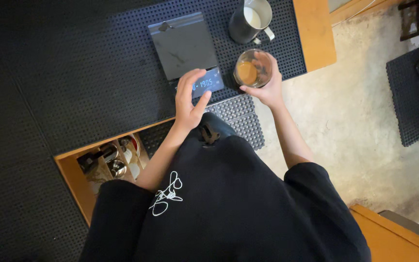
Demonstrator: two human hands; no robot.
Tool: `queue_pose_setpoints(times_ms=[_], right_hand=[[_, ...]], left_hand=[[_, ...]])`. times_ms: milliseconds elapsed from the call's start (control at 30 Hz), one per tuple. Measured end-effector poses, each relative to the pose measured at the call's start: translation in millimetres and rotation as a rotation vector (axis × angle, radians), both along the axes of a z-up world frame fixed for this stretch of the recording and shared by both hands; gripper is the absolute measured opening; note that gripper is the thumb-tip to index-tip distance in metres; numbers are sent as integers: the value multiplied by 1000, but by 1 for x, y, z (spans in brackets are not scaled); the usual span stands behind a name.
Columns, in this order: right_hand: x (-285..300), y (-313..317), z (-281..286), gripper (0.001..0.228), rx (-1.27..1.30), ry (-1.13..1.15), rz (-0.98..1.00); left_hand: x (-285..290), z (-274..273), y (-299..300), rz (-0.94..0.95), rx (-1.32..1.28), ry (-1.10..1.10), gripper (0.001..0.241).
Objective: The person pours milk from a carton into a pitcher on a scale, takes a shot of espresso and pours it into a glass, and then uses a steam wand on an espresso machine to heat the milk.
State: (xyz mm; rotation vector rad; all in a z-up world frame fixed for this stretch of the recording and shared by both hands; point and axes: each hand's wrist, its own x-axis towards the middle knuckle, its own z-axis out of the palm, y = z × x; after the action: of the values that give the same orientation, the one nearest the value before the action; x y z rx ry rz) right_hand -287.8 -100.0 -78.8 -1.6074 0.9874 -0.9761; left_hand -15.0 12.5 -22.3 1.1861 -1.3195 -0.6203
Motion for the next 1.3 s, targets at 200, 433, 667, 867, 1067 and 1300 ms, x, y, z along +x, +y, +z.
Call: queue_pose_setpoints(times_ms=[200, 433, 667, 867, 1067, 1300], right_hand=[[-2, -6, -10, 109, 14, -57, 30], [-12, -10, 1, 109, -24, 60, 74], [-13, -13, 0, 108, -3, 33, 129], [-15, -15, 4, 107, -14, 47, 107], [1, -18, 4, 106, -95, 66, 47], [12, -19, 6, 105, -62, 13, 26]], left_hand=[[-9, -2, -3, -11, 48, 11, 40], [-14, -2, -8, 35, 65, 20, 39], [-16, -4, -9, 67, 70, 9, 38], [-17, -3, -11, 70, 77, 26, 36], [-16, -9, -17, 447, 106, -408, 50], [50, -53, -54, 495, 539, -160, 61]])
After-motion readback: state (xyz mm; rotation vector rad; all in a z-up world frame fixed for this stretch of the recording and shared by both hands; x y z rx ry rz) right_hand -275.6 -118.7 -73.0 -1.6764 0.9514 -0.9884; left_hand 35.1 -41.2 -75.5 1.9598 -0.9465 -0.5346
